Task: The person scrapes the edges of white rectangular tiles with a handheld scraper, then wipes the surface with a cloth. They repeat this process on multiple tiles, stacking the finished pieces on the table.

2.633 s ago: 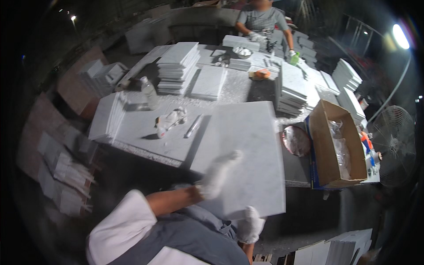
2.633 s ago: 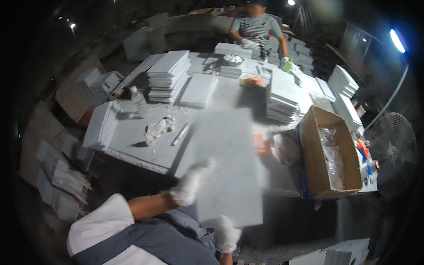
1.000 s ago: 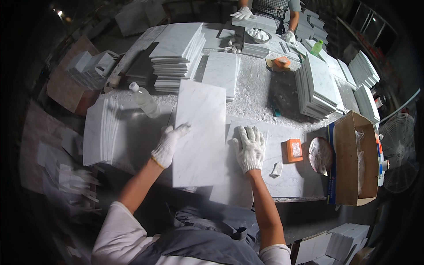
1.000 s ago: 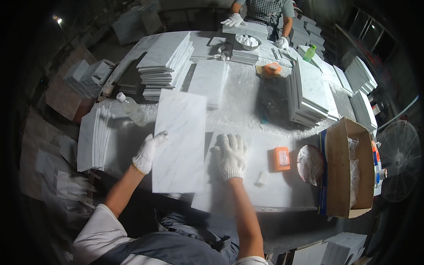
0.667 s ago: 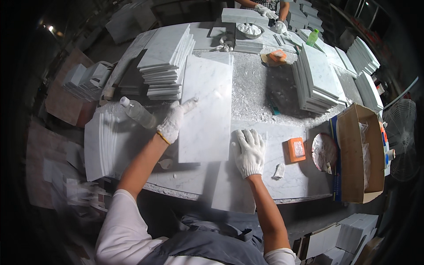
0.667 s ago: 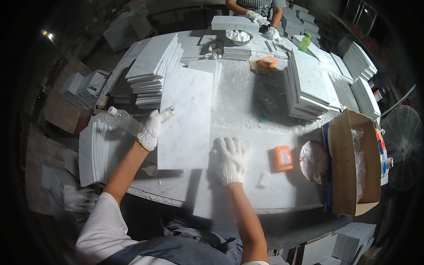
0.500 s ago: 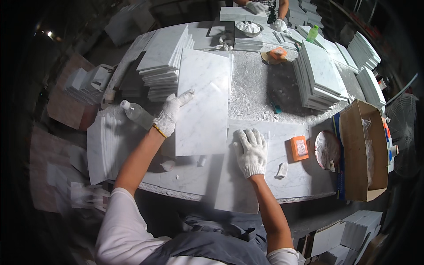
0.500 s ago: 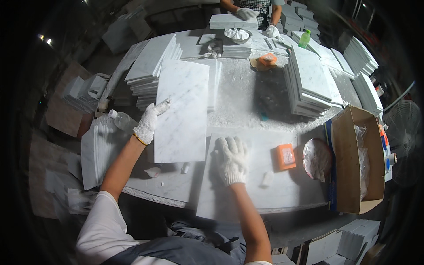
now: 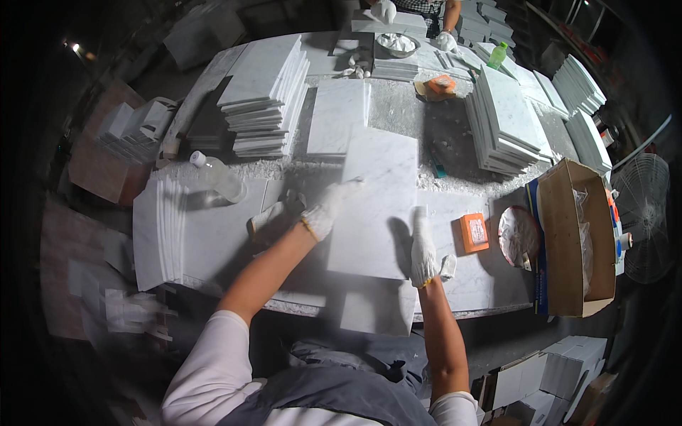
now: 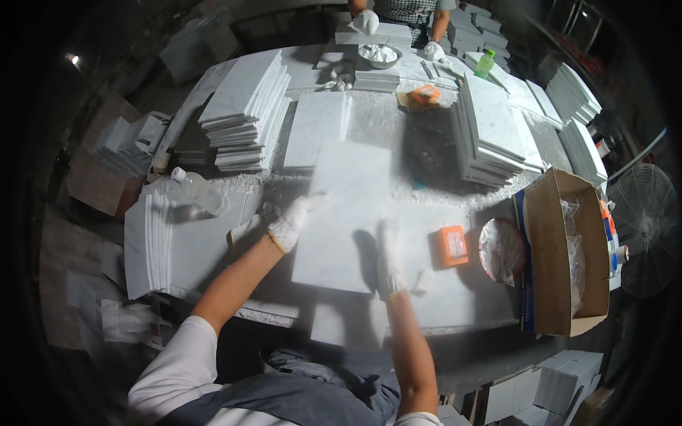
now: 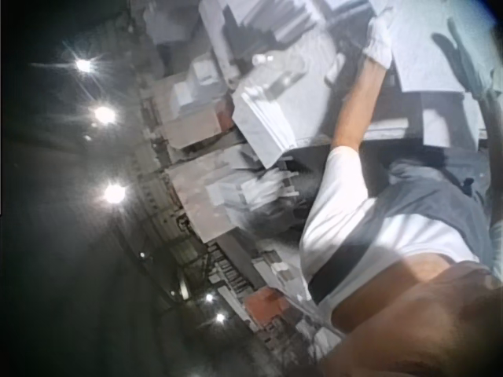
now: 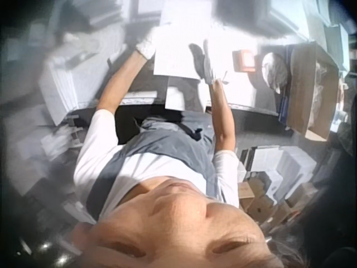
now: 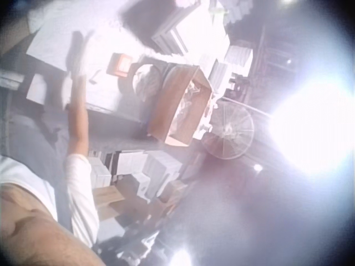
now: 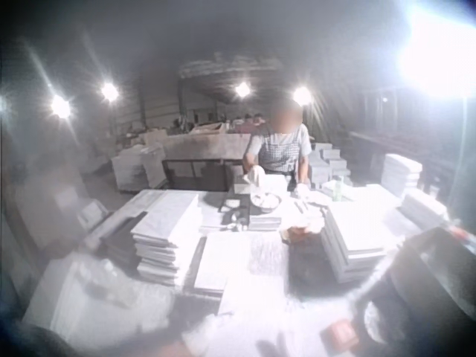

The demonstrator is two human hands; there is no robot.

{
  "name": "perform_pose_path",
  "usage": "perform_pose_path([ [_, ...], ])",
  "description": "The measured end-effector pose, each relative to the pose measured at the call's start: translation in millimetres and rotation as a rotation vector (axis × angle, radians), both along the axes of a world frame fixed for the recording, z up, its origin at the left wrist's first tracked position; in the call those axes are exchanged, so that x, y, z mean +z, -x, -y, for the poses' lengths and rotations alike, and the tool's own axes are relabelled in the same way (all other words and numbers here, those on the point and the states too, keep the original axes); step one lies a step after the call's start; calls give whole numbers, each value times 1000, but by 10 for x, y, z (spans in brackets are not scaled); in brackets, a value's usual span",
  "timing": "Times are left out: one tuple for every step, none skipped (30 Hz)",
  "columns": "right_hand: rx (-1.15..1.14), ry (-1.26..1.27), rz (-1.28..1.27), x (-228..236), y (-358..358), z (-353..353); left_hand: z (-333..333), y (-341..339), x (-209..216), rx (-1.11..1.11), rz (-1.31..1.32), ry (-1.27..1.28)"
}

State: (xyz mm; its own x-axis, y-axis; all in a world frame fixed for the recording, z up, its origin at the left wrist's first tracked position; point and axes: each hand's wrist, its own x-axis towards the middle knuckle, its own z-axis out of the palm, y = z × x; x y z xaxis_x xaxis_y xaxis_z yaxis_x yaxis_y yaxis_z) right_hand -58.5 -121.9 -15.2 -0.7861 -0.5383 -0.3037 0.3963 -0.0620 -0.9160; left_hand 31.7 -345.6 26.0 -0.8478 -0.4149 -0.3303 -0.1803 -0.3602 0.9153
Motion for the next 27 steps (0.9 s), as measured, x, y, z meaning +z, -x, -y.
perform_pose_path([
  [70, -68, -48, -40, 44, -40, -52, 83, -46, 38, -51, -18],
  [205, -300, -433, -47, 101, -82, -101, 176, -87, 82, -107, -10],
  [193, -298, -559, -15, 175, -112, -85, 250, -105, 93, -100, 35],
  [115, -138, -658, 53, 248, -142, -110, 314, -136, 194, -94, 232],
  [71, -62, -771, 153, 315, -164, -100, 366, -155, 262, -20, 464],
  [45, -44, -685, 285, 412, -179, -111, 389, -184, 336, 3, 651],
  [32, -20, -464, 432, 514, -174, -138, 400, -216, 333, 83, 688],
  [44, -8, -363, 574, 637, -143, -159, 392, -247, 341, 105, 683],
  [11, -85, -297, 681, 758, -70, -214, 356, -288, 350, 126, 678],
  [9, -60, -334, 752, 880, 10, -286, 313, -326, 369, 123, 677],
  [-4, -92, -217, 790, 1014, 80, -320, 266, -349, 335, 139, 654],
  [-7, -87, -170, 796, 1163, 143, -361, 228, -367, 280, 222, 742],
  [29, -21, -144, 754, 1294, 246, -394, 192, -371, 219, 230, 1026],
  [17, -4, -75, 694, 1427, 340, -427, 153, -371, 102, 349, 1202],
  [14, -42, -103, 629, 1561, 432, -423, 161, -360, 103, 325, 1231],
  [74, -33, -154, 568, 1691, 502, -411, 185, -347, 72, 368, 1202],
  [81, -71, -162, 518, 1811, 588, -407, 182, -333, 90, 335, 1198],
  [50, -129, -141, 478, 1912, 687, -377, 215, -319, 104, 319, 1153],
  [122, -90, -201, 445, 1990, 785, -372, 227, -316, 164, 228, 1132],
  [153, -73, -231, 424, 2059, 879, -366, 234, -318, 221, 136, 1109],
  [173, -35, -244, 400, 2109, 954, -340, 273, -334, 274, 67, 1134],
  [192, -24, -230, 370, 2148, 1024, -336, 281, -359, 327, -1, 1154],
  [202, 12, -203, 343, 2200, 1098, -322, 302, -390, 381, -70, 1173],
  [223, 80, -175, 302, 2250, 1178, -317, 312, -428, 433, -145, 1193],
  [328, 92, 3, 270, 2338, 1259, -315, 304, -460, 423, -103, 1184],
  [289, 37, -79, 198, 2384, 1345, -311, 299, -492, 406, -70, 1177],
  [248, -18, -164, 113, 2427, 1432, -312, 288, -517, 395, -44, 1167],
])
